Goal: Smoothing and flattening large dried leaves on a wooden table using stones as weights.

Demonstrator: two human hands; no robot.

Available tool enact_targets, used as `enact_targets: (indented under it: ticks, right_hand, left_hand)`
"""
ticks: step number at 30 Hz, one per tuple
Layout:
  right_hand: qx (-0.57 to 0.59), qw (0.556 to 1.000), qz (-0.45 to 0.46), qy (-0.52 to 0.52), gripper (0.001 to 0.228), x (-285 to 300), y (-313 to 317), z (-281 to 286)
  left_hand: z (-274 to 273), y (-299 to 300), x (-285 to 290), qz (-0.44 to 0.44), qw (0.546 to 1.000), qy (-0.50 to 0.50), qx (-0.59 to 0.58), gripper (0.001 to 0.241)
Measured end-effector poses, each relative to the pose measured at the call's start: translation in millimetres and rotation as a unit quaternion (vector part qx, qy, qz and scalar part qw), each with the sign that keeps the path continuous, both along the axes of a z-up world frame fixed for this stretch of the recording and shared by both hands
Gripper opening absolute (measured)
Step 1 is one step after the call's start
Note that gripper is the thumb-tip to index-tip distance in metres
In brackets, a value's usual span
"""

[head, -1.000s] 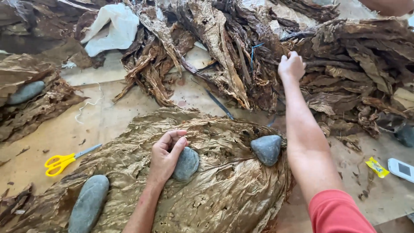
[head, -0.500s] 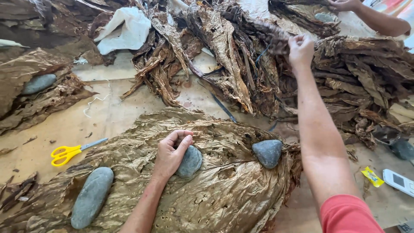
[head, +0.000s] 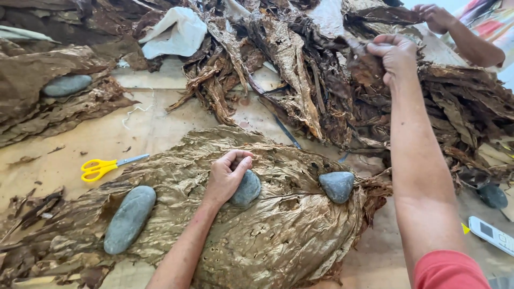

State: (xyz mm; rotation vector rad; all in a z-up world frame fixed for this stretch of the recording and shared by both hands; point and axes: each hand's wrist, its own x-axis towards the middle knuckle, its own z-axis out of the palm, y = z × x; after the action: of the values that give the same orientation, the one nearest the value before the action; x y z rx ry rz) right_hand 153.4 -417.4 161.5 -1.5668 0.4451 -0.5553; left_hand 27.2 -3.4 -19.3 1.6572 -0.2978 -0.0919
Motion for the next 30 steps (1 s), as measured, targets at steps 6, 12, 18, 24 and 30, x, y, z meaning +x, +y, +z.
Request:
enact_targets:
  ticks: [6,12,18,24,30]
  right_hand:
    - [0.092,0.985,0.025,-0.144,0.022,-12.4,21.2,32.1]
    - [0.363,0.927,0.005,-0.093,0.035,-102.0,149.5,-15.2]
    - [0.466,0.856,0.215,0.055,0.026,-167.6,214.1,-157.5]
    - [0.329,0.870,0.365,-0.031,0.058,-180.7,255.1,-159.4]
    - [-0.180,0.904,0.338,-0.192,0.039,-118.7,244.3,-74.9]
  left_hand:
    - [-5.2,-0.5,2.6,-0.003,0.999,-0.033,0.003,0.019]
    - [-8.1,-3.1,4.2,0.012,0.999,-0.046,-0.022,0.019]
    - [-3.1,-0.9,-1.9,0.004,0.991,-0.132,0.007,0.029]
    - [-8.9,1.0,13.6,-0.048,0.976,-0.152,-0.147,0.044]
    - [89.4,12.9,31.0,0.058,0.949,-0.128,-0.282,0.031]
